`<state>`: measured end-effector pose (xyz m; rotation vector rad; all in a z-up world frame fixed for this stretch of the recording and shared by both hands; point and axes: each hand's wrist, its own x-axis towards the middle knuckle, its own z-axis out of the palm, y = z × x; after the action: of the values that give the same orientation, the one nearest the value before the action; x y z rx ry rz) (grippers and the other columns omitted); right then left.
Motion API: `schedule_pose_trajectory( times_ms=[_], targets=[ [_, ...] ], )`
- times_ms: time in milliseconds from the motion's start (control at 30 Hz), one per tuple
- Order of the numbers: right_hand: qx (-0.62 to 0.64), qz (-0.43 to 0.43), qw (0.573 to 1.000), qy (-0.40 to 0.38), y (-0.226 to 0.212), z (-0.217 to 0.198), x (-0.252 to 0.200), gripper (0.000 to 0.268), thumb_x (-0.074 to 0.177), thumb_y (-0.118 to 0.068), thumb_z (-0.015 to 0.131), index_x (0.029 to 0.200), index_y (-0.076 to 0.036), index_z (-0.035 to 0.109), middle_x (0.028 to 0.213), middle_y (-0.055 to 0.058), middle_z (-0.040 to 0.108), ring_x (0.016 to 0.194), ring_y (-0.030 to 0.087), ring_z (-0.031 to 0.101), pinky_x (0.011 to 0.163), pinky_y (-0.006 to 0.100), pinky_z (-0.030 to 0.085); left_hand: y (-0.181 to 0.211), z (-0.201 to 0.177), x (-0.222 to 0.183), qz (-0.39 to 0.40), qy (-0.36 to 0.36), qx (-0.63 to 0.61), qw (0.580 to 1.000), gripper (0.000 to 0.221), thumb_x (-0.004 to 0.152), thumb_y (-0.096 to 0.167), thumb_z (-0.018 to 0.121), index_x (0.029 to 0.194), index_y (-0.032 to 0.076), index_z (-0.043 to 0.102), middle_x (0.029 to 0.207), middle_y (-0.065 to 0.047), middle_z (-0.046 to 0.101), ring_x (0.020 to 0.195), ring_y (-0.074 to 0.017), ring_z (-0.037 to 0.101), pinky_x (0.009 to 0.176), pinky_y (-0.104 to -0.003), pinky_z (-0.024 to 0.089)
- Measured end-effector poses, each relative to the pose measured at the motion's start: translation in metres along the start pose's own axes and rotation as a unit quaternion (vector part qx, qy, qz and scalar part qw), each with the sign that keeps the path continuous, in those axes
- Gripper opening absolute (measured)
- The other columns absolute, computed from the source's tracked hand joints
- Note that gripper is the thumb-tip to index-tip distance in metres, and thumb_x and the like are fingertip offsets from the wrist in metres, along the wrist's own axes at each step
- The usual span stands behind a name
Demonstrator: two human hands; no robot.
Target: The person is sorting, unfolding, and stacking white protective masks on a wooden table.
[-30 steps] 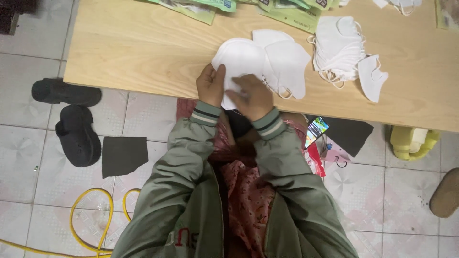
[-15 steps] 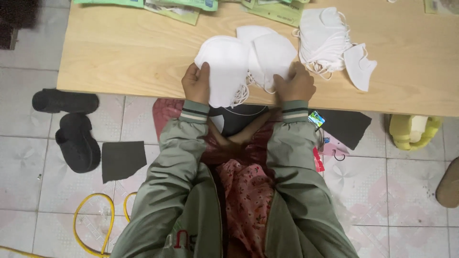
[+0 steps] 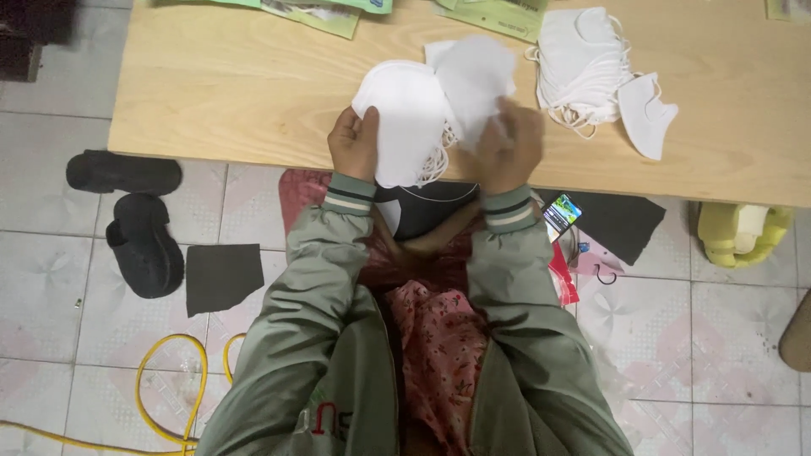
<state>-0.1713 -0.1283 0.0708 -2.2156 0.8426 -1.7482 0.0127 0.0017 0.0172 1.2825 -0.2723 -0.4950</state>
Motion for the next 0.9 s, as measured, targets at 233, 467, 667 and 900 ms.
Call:
schedule_pose_trajectory(
  times_ms=[233,467,667,900],
  targets=[
    [0.053,-0.149,0.959,-0.233,-0.064,0.023,-0.024,0.038,0.088,0.004,0.058,0.123,-0.007,0.071,0.103,0.011,0.065,0.095,0.032,0.065,0.085,0.042,0.052,-0.003,-0.009,-0.001,0.012,-0.029,-0.007,0.999,0.015,0.103,0.018,0.066,0.110,0.005,0.070,0.087,-0.010,0.074,0.073,-0.0148,0.071,0.064,-0.028,0.065],
    [0.105,-0.175,0.935,-0.289,-0.088,0.026,-0.020,0.047,0.092,0.009,0.062,0.138,0.002,0.056,0.110,0.019,0.065,0.104,0.036,0.063,0.092,0.045,0.052,-0.017,-0.013,0.005,-0.010,0.004,-0.088,0.996,0.041,0.108,0.042,0.055,0.113,0.005,0.071,0.096,-0.009,0.074,0.088,-0.0118,0.067,0.078,-0.034,0.063],
    [0.285,-0.028,0.941,-0.180,-0.057,0.029,-0.022,0.029,0.089,-0.014,0.080,0.116,-0.006,0.075,0.098,0.007,0.074,0.090,0.024,0.070,0.081,0.037,0.057,0.002,-0.005,-0.001,0.001,-0.015,-0.025,1.000,0.013,0.101,0.017,0.068,0.107,0.006,0.072,0.089,-0.011,0.077,0.074,-0.0150,0.074,0.065,-0.028,0.065],
    [-0.079,0.027,0.966,-0.246,0.028,0.018,-0.001,0.043,0.095,-0.037,0.077,0.122,-0.005,0.070,0.116,0.014,0.069,0.116,0.032,0.061,0.103,0.044,0.044,-0.003,-0.002,-0.001,0.014,0.008,-0.018,1.000,0.010,0.101,0.014,0.067,0.105,0.006,0.072,0.087,-0.010,0.076,0.073,-0.0147,0.072,0.064,-0.030,0.066]
  ],
)
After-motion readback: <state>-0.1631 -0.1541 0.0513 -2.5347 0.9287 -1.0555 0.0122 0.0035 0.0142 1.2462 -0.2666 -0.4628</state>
